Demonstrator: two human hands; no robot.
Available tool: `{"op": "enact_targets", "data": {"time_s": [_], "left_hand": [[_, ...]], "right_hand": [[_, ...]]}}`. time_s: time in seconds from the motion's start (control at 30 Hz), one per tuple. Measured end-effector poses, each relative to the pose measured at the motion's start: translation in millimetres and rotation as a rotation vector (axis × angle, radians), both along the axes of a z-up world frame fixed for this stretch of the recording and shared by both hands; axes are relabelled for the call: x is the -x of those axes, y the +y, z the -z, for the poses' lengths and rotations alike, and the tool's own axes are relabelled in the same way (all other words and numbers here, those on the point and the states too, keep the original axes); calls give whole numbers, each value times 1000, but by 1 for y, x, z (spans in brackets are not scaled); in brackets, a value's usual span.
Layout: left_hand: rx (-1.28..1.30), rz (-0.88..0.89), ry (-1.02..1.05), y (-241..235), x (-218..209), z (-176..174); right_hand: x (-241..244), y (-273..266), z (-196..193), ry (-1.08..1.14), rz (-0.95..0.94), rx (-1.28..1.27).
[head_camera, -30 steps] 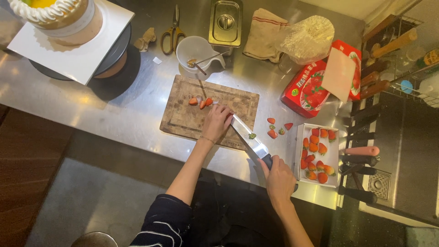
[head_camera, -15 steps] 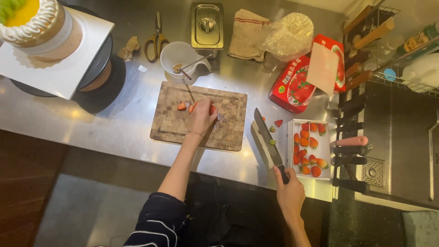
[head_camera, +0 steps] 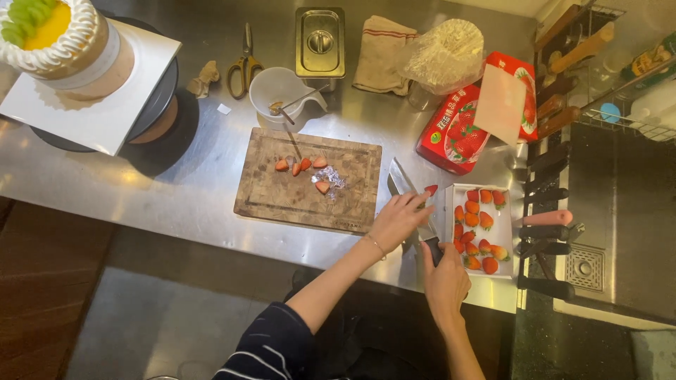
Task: The person slices strawberries on a wooden cutting board using a knife. They repeatedly pick strawberries from a white tray, cut them into smaller pieces, and place the sliced pieces back into the tray.
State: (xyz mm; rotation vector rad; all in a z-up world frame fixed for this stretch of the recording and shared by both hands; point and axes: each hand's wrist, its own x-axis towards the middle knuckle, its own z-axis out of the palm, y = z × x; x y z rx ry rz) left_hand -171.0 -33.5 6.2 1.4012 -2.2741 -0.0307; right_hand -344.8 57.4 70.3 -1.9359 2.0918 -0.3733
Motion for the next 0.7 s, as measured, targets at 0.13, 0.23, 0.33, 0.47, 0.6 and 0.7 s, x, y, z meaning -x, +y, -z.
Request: {"op": "enact_targets", "data": {"time_s": [0.13, 0.23, 0.33, 0.47, 0.6, 0.7], "left_hand": [[-46, 72, 190, -36, 4, 49], [-17, 137, 292, -58, -2, 50], [-78, 184, 232, -89, -9, 48], [-255, 8, 119, -121, -2, 31], [128, -288, 372, -97, 15, -88], [-44, -200, 619, -102, 60, -85]], "right_hand": [[17, -3, 4, 31, -5, 20], [26, 1, 1, 61, -2, 18], [39, 6, -11, 29, -27, 21], [67, 11, -51, -122, 57, -318], [125, 18, -66, -601, 207, -465], [158, 27, -72, -1051, 455, -385]]}}
